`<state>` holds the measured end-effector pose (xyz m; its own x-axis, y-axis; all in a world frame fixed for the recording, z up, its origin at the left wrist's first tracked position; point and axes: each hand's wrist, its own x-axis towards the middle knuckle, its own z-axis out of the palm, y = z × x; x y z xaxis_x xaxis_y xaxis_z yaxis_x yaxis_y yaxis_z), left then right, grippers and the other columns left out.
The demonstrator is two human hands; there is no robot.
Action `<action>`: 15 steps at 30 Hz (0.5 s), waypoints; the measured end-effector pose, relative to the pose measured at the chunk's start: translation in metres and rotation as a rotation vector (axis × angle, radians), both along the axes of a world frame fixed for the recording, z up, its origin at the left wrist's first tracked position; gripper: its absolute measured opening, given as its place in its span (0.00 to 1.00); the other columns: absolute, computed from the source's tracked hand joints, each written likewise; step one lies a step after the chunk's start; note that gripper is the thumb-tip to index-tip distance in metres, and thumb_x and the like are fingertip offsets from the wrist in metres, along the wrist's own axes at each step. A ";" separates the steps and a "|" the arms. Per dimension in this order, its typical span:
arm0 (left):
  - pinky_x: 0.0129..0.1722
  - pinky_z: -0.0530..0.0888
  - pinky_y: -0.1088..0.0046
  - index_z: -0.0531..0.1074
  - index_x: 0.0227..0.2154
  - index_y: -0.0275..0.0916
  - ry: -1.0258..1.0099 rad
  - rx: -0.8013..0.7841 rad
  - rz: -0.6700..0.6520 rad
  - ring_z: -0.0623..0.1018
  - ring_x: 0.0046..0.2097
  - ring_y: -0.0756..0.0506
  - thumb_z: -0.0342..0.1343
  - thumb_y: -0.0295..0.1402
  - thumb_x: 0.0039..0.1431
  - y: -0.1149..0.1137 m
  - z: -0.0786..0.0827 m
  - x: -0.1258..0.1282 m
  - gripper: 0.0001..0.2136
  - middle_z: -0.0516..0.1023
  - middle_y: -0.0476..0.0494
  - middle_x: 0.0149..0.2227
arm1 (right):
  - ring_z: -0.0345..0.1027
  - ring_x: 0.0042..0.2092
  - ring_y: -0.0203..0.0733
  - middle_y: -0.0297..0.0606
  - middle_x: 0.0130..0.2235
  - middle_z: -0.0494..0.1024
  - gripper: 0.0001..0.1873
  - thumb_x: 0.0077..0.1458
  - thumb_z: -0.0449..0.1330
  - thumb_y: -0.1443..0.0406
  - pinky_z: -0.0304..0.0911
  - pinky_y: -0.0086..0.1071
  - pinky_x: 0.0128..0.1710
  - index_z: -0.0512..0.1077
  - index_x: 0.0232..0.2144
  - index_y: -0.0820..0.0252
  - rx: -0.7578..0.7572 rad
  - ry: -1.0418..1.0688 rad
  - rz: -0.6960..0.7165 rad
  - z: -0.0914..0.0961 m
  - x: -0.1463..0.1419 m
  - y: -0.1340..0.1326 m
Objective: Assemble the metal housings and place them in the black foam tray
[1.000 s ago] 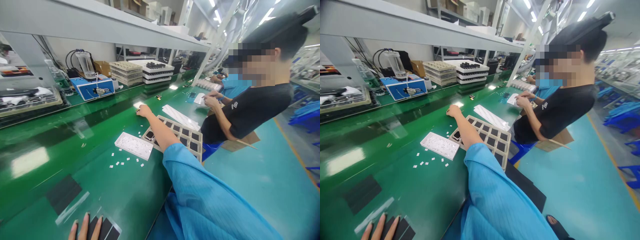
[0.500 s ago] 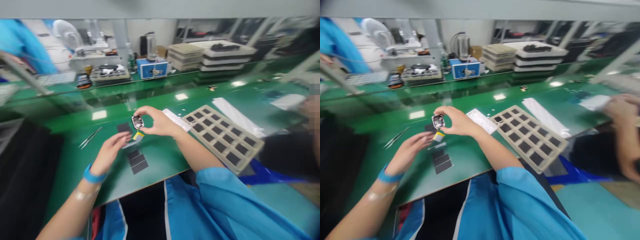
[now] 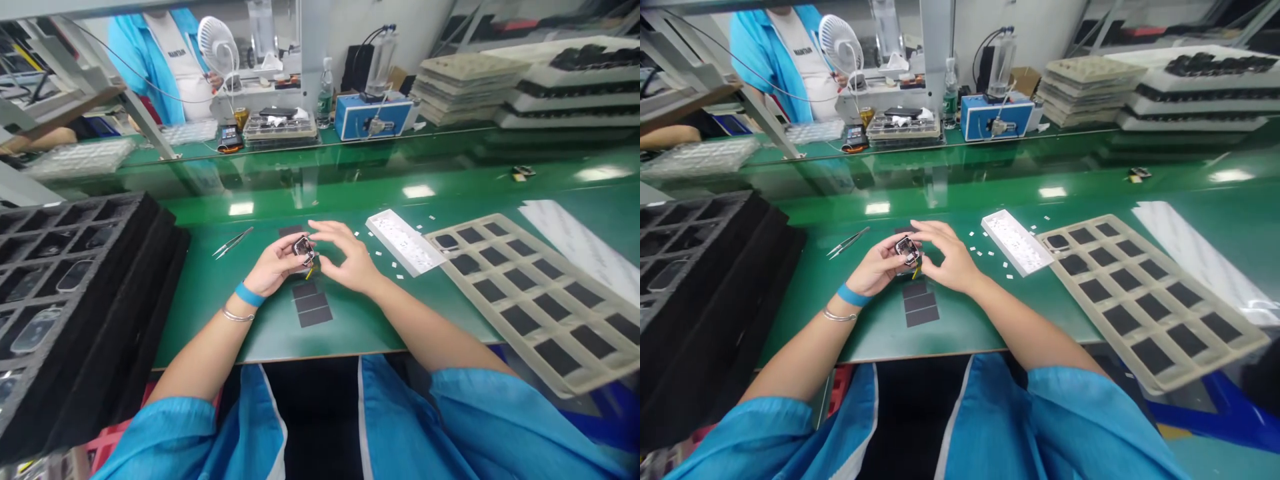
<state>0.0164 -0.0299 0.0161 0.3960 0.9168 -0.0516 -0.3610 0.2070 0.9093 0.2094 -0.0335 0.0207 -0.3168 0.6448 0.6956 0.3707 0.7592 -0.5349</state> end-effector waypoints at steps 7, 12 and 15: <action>0.39 0.77 0.75 0.70 0.39 0.38 -0.022 0.027 0.076 0.78 0.36 0.51 0.74 0.28 0.35 -0.001 -0.007 0.010 0.25 0.79 0.47 0.38 | 0.74 0.45 0.44 0.37 0.40 0.81 0.04 0.55 0.65 0.61 0.68 0.42 0.49 0.75 0.33 0.54 -0.118 0.107 -0.135 -0.006 -0.005 0.000; 0.40 0.76 0.76 0.70 0.38 0.38 -0.027 0.033 0.099 0.77 0.35 0.53 0.74 0.28 0.34 -0.004 -0.009 0.016 0.26 0.78 0.50 0.35 | 0.75 0.40 0.41 0.35 0.36 0.82 0.04 0.58 0.63 0.64 0.66 0.41 0.51 0.75 0.31 0.55 -0.031 0.100 -0.150 -0.010 -0.010 -0.002; 0.38 0.76 0.78 0.70 0.37 0.38 -0.024 0.027 0.109 0.77 0.34 0.53 0.74 0.28 0.34 -0.006 -0.009 0.017 0.25 0.78 0.50 0.35 | 0.76 0.39 0.40 0.34 0.36 0.82 0.04 0.59 0.61 0.65 0.64 0.43 0.54 0.75 0.31 0.55 -0.018 0.079 -0.191 -0.011 -0.012 -0.003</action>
